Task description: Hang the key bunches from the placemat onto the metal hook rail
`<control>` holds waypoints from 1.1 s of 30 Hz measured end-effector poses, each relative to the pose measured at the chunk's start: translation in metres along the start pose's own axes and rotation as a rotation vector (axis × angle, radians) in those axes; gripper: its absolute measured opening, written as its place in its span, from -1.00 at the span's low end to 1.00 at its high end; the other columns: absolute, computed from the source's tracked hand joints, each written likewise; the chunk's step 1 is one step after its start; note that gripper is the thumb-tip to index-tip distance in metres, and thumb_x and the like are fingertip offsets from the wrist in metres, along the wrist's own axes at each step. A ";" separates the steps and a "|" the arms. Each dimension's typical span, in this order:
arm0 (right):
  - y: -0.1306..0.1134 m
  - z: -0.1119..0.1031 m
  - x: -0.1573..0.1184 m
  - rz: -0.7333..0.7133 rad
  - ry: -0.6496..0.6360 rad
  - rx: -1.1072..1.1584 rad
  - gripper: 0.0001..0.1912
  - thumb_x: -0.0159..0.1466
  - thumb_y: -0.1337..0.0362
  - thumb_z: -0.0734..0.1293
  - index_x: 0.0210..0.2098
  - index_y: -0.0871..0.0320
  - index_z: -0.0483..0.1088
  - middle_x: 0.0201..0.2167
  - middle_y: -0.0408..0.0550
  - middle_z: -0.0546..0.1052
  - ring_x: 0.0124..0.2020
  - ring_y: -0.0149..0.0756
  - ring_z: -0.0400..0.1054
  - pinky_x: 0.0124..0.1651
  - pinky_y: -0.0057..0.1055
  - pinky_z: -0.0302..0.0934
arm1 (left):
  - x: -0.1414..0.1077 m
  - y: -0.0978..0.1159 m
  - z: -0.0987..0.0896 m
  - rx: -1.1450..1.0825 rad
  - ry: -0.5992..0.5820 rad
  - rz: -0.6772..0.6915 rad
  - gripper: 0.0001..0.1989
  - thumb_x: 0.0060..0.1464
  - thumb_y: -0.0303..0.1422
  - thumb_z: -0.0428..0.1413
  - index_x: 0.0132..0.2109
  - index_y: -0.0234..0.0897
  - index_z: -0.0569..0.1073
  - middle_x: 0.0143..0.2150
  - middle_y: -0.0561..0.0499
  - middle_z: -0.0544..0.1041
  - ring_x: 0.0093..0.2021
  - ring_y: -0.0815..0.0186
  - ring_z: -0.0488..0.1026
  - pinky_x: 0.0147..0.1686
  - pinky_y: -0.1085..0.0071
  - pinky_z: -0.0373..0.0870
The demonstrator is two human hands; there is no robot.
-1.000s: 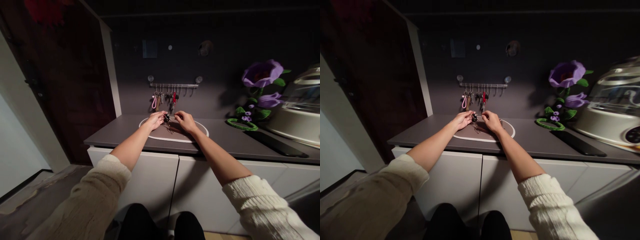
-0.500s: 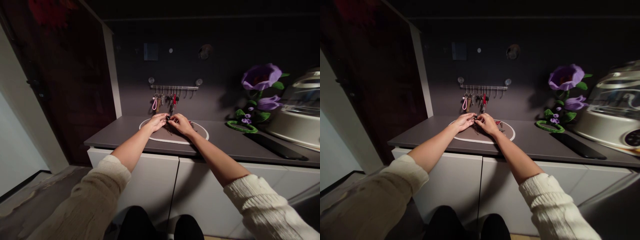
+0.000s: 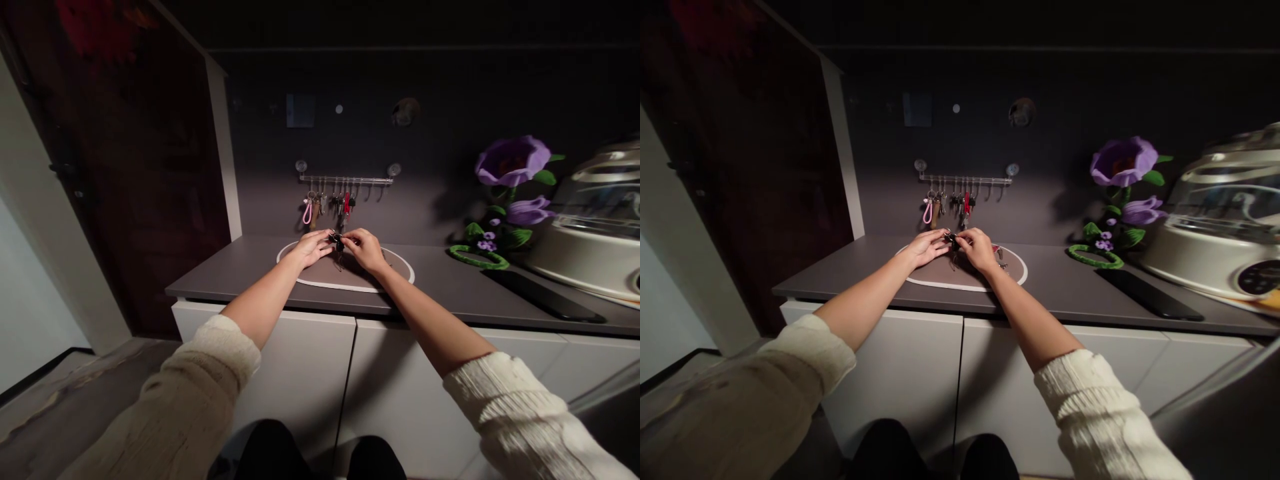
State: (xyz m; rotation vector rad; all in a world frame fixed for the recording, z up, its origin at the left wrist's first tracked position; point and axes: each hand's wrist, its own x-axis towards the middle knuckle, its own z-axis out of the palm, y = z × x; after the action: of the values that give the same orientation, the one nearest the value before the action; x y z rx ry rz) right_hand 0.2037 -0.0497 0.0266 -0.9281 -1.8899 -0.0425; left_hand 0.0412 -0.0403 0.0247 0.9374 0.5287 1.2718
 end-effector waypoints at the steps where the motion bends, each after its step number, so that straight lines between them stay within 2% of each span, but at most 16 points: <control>1: 0.000 0.000 0.000 0.018 0.012 0.032 -0.83 0.12 0.22 0.28 -0.41 0.18 0.45 -0.43 -0.04 0.44 -0.40 -0.36 0.27 -0.29 -0.42 0.14 | 0.000 0.000 0.000 -0.002 0.003 -0.006 -0.93 -0.10 -0.50 0.15 -0.37 -0.37 0.42 -0.33 -0.05 0.50 -0.22 0.33 0.43 -0.01 0.17 0.24; 7: 0.006 0.001 0.004 0.125 0.063 0.285 -0.77 0.02 0.11 0.34 -0.47 0.17 0.46 -0.39 -0.05 0.46 -0.33 -0.35 0.31 -0.19 -0.39 0.17 | 0.002 -0.003 -0.002 0.007 -0.021 -0.020 -0.92 -0.09 -0.44 0.15 -0.37 -0.35 0.41 -0.31 -0.06 0.50 -0.21 0.30 0.43 -0.03 0.14 0.26; 13: 0.002 -0.003 0.006 0.278 0.051 0.522 -0.71 -0.02 0.10 0.35 -0.42 0.20 0.45 -0.43 -0.07 0.48 -0.39 -0.38 0.30 -0.22 -0.39 0.17 | 0.002 -0.005 0.000 0.021 -0.035 -0.032 -0.86 -0.12 -0.44 0.18 -0.33 -0.32 0.41 -0.23 -0.09 0.50 -0.19 0.28 0.44 -0.03 0.13 0.27; 25: -0.004 -0.009 0.014 0.388 0.115 0.630 -0.69 -0.07 0.08 0.37 -0.46 0.21 0.41 -0.49 -0.14 0.44 -0.46 -0.45 0.25 -0.28 -0.44 0.18 | -0.002 -0.007 0.004 0.074 -0.045 -0.022 -0.87 -0.11 -0.43 0.17 -0.35 -0.32 0.37 -0.31 -0.01 0.48 -0.28 0.38 0.44 -0.09 0.25 0.31; 28: -0.003 -0.009 0.018 0.426 0.104 0.724 -0.66 -0.08 0.05 0.37 -0.45 0.20 0.39 -0.47 -0.13 0.43 -0.44 -0.46 0.27 -0.31 -0.45 0.21 | 0.002 -0.011 0.005 0.233 -0.007 0.030 -0.85 -0.09 -0.38 0.15 -0.33 -0.32 0.36 -0.32 -0.01 0.47 -0.32 0.42 0.43 -0.18 0.33 0.34; 33: 0.001 -0.010 0.029 0.481 0.116 0.761 -0.62 -0.11 0.03 0.38 -0.44 0.20 0.36 -0.46 -0.11 0.42 -0.47 -0.48 0.26 -0.42 -0.51 0.21 | 0.009 -0.024 0.005 0.734 0.035 0.273 -0.85 -0.04 -0.33 0.08 -0.34 -0.35 0.35 -0.45 0.01 0.43 -0.47 0.45 0.36 -0.42 0.50 0.29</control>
State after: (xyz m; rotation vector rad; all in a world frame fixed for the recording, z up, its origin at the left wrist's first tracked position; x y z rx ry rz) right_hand 0.2053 -0.0366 0.0541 -0.7826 -1.3505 0.8333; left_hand 0.0609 -0.0339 0.0088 1.6412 0.9523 1.3564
